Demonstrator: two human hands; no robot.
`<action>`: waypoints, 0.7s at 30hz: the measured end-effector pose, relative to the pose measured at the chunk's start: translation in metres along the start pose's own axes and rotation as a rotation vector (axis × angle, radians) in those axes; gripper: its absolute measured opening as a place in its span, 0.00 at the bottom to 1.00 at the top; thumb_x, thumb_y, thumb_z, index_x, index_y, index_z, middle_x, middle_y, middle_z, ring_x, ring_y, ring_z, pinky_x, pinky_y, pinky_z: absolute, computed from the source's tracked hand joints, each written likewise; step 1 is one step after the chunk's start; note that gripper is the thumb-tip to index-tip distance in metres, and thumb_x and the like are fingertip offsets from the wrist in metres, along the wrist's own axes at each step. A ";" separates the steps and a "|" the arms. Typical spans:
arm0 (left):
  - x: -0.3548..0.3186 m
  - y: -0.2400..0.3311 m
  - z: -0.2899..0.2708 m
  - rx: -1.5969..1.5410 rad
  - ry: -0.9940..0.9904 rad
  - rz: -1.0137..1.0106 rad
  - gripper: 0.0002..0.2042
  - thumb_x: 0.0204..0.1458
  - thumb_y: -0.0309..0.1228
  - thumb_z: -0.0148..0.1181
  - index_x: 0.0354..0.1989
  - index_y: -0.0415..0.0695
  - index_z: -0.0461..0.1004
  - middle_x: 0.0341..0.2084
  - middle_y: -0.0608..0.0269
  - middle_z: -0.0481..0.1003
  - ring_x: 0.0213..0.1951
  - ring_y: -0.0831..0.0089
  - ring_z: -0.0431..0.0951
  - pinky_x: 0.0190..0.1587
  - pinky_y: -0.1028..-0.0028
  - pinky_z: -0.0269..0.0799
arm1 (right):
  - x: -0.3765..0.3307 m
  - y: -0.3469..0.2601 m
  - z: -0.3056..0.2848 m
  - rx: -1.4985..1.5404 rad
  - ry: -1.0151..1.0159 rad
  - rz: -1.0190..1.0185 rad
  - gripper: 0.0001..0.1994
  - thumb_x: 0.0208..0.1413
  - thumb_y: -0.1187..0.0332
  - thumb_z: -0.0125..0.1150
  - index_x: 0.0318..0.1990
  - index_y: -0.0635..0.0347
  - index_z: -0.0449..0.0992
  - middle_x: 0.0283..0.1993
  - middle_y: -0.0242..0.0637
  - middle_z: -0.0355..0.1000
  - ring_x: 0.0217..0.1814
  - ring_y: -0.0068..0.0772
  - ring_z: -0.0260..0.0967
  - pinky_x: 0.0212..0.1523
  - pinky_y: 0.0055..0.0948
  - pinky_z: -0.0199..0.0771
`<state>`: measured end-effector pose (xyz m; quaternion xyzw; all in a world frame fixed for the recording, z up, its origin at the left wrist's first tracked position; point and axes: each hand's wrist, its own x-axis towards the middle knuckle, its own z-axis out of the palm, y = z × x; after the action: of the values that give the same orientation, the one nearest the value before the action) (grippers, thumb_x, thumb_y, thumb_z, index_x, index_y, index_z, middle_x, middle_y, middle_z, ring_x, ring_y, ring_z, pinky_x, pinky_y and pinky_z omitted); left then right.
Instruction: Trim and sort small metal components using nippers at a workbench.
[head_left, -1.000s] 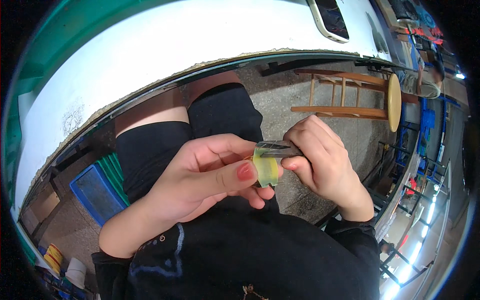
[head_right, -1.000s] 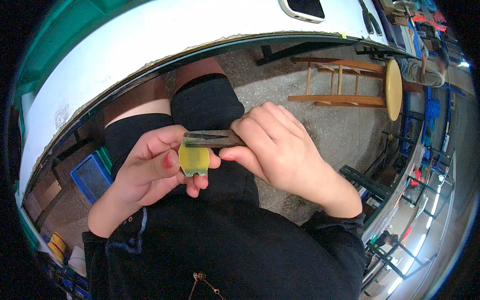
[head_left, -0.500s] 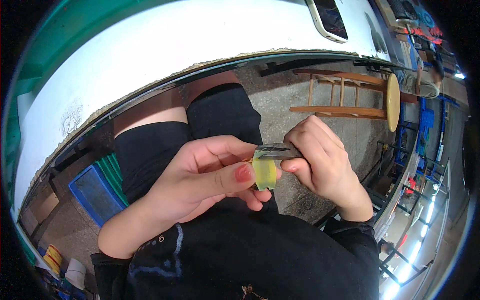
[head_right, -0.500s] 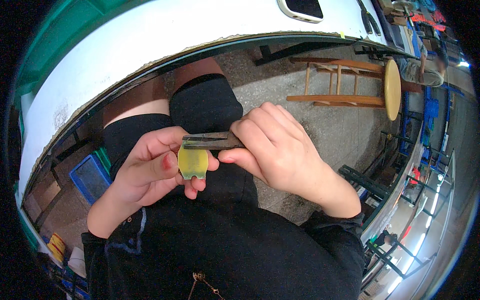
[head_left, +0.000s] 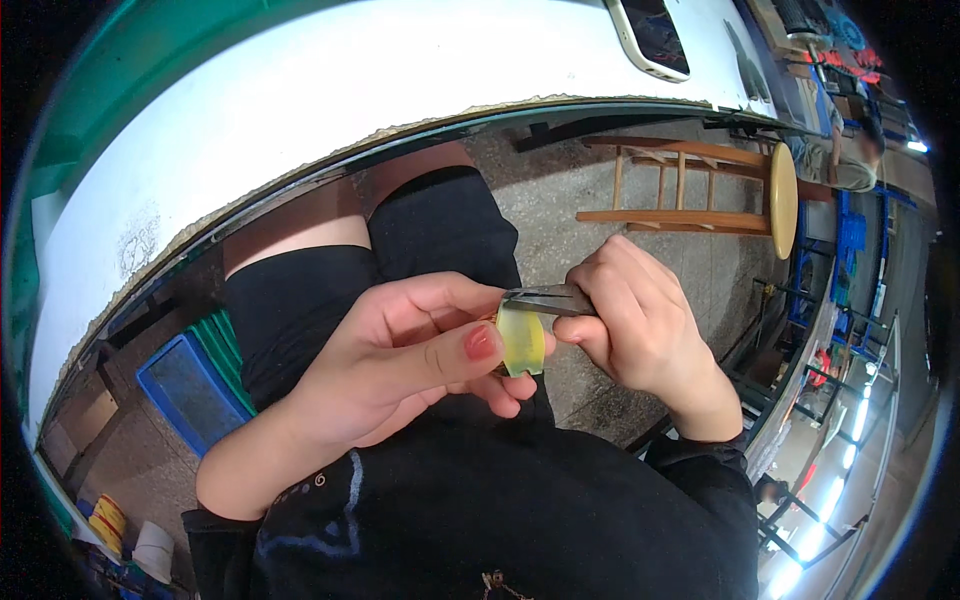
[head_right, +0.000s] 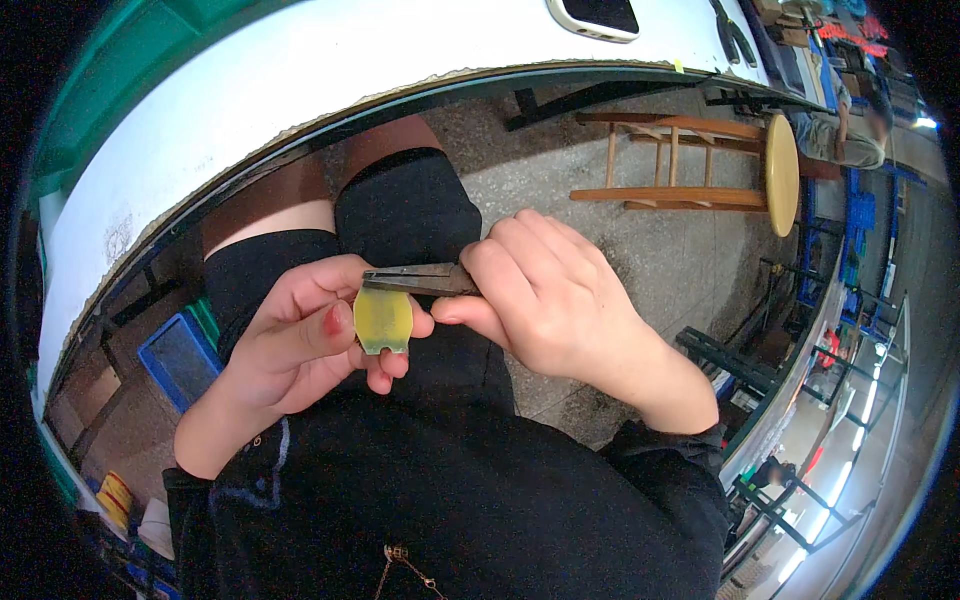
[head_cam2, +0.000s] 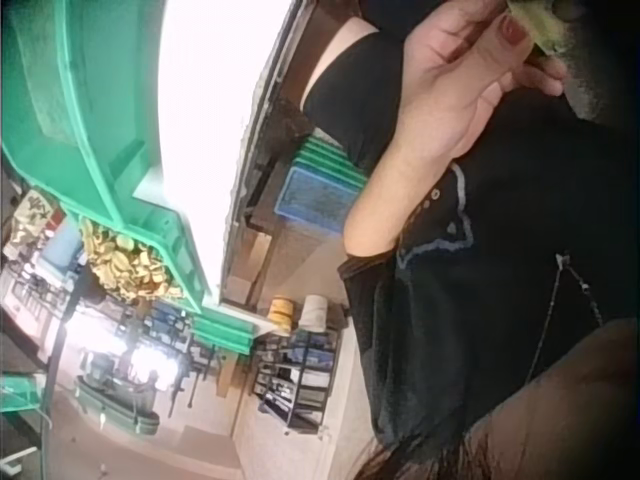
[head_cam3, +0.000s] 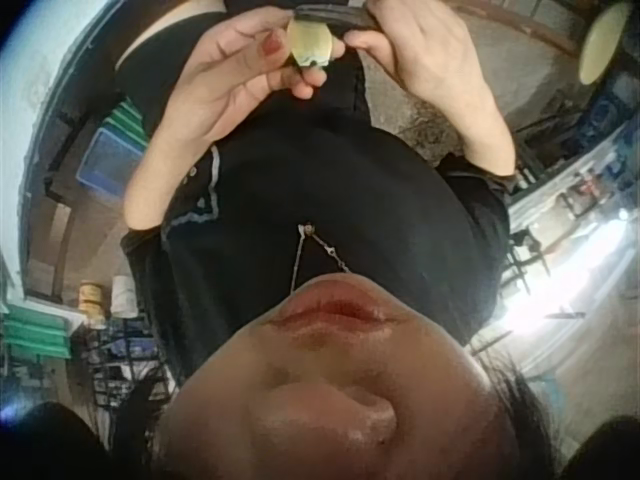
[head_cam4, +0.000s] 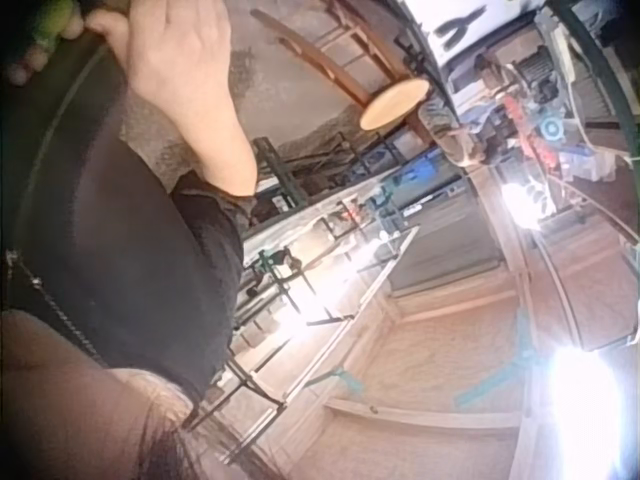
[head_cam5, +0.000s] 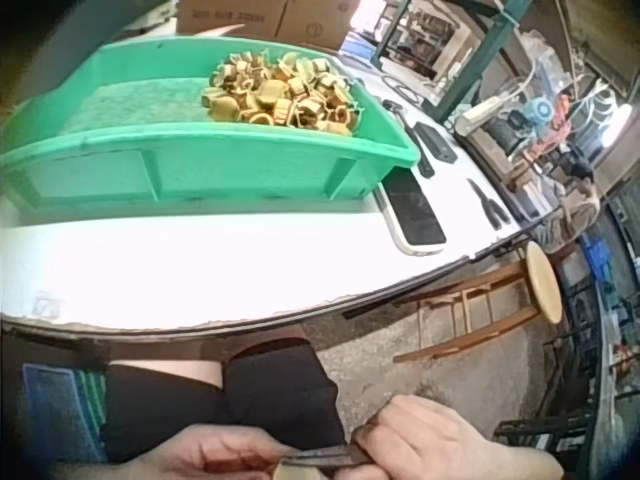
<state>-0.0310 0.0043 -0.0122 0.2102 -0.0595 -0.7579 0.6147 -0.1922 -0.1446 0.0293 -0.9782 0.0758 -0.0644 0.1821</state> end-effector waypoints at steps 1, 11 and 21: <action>0.000 0.000 0.000 -0.028 0.009 -0.012 0.15 0.55 0.28 0.56 0.47 0.30 0.67 0.33 0.47 0.74 0.34 0.64 0.79 0.36 0.72 0.78 | 0.000 0.000 0.000 -0.008 -0.003 -0.001 0.15 0.53 0.58 0.57 0.29 0.63 0.68 0.25 0.36 0.59 0.23 0.33 0.57 0.27 0.26 0.63; -0.002 -0.003 0.008 0.080 0.108 0.180 0.21 0.45 0.14 0.61 0.49 0.30 0.64 0.35 0.47 0.74 0.35 0.65 0.79 0.41 0.73 0.78 | 0.004 -0.001 0.003 -0.019 -0.010 0.041 0.16 0.55 0.57 0.54 0.27 0.61 0.65 0.24 0.36 0.58 0.22 0.34 0.57 0.26 0.28 0.63; -0.004 -0.010 0.009 0.411 0.157 0.426 0.22 0.43 0.09 0.58 0.49 0.30 0.63 0.38 0.46 0.73 0.37 0.67 0.78 0.42 0.76 0.78 | 0.007 -0.002 0.008 -0.066 0.017 0.051 0.16 0.56 0.56 0.53 0.27 0.60 0.65 0.24 0.35 0.58 0.23 0.33 0.57 0.26 0.27 0.63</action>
<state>-0.0427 0.0087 -0.0066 0.3711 -0.2066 -0.5653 0.7071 -0.1839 -0.1410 0.0233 -0.9808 0.1046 -0.0656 0.1508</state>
